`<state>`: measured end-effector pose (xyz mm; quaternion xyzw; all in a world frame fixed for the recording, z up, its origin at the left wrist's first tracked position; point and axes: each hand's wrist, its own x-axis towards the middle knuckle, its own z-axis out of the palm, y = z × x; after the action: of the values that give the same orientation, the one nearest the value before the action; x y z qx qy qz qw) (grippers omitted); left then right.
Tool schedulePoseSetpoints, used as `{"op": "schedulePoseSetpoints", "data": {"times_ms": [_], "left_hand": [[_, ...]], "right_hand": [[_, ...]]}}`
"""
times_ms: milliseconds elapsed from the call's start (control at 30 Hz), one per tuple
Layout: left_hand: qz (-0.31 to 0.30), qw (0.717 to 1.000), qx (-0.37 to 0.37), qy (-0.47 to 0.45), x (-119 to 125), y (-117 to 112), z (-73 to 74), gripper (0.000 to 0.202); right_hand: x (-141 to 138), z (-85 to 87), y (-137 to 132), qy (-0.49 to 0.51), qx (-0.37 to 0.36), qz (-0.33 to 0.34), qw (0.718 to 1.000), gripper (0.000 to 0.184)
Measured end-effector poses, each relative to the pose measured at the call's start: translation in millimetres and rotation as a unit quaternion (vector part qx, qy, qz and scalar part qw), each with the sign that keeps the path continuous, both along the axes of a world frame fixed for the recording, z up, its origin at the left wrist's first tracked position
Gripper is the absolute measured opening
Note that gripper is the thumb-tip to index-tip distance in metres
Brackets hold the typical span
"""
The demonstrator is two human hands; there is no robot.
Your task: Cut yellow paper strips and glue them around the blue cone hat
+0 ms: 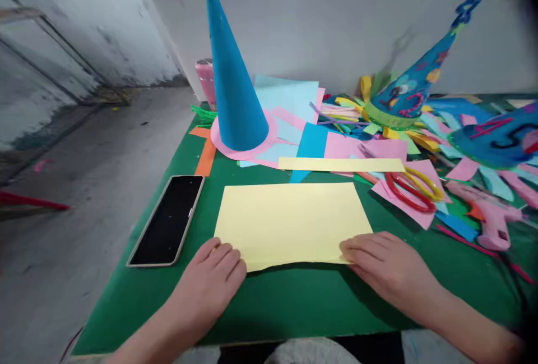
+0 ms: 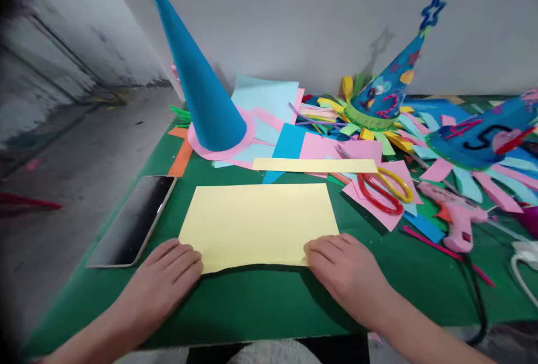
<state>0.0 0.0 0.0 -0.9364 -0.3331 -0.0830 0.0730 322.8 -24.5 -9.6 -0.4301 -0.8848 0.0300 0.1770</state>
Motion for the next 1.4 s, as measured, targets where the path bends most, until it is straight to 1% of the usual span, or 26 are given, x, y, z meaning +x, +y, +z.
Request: {"op": "schedulePoseSetpoints", "data": {"times_ms": [100, 167, 233, 267, 367, 433, 533, 633, 700, 967, 1200, 1400], "left_hand": [[0.003, 0.999, -0.052, 0.001, -0.9, 5.4, 2.4, 0.024], [0.012, 0.993, -0.112, 0.018, 0.9, 10.4, 6.8, 0.024], [0.024, 0.983, -0.179, 0.046, 4.7, 16.5, 13.0, 0.026], [0.028, 0.976, -0.206, 0.064, 6.8, 19.8, 16.2, 0.027], [0.033, 0.956, -0.271, 0.108, 11.7, 30.6, 23.9, 0.027], [0.029, 0.944, -0.31, 0.111, 12.9, 37.5, 26.6, 0.026], [0.022, 0.928, -0.357, 0.101, 12.9, 45.8, 28.1, 0.027], [0.027, 0.92, -0.376, 0.109, 13.5, 50.0, 28.5, 0.028], [0.033, 0.916, -0.382, 0.116, 14.3, 51.3, 28.7, 0.028], [0.038, 0.912, -0.391, 0.119, 13.6, 55.4, 29.5, 0.026], [0.042, 0.907, -0.401, 0.12, 13.6, 55.9, 32.1, 0.027], [0.047, 0.906, -0.407, 0.109, 10.6, 57.6, 33.7, 0.027]], "right_hand": [[-1.7, 2.7, 3.6, 0.006, -0.037, -0.016, 0.999, 0.012], [-2.8, 5.7, 7.4, 0.007, -0.089, -0.022, 0.996, 0.012], [-3.4, 9.2, 12.0, 0.005, -0.146, -0.02, 0.989, 0.012], [-3.5, 10.9, 14.2, 0.001, -0.163, -0.016, 0.986, 0.013], [-3.2, 14.9, 20.0, -0.016, -0.181, -0.008, 0.983, 0.015], [-3.2, 17.6, 23.4, -0.026, -0.203, -0.01, 0.979, 0.015], [-4.5, 22.6, 29.1, -0.037, -0.266, -0.019, 0.963, 0.013], [-6.1, 27.5, 35.2, -0.048, -0.316, -0.025, 0.947, 0.013], [-6.3, 29.6, 39.0, -0.056, -0.332, -0.027, 0.941, 0.014], [-5.7, 33.8, 48.5, -0.091, -0.34, -0.026, 0.936, 0.016], [-7.8, 36.8, 50.9, -0.088, -0.347, -0.033, 0.933, 0.018], [-6.0, 36.4, 54.8, -0.061, -0.373, -0.049, 0.925, 0.017]]}}
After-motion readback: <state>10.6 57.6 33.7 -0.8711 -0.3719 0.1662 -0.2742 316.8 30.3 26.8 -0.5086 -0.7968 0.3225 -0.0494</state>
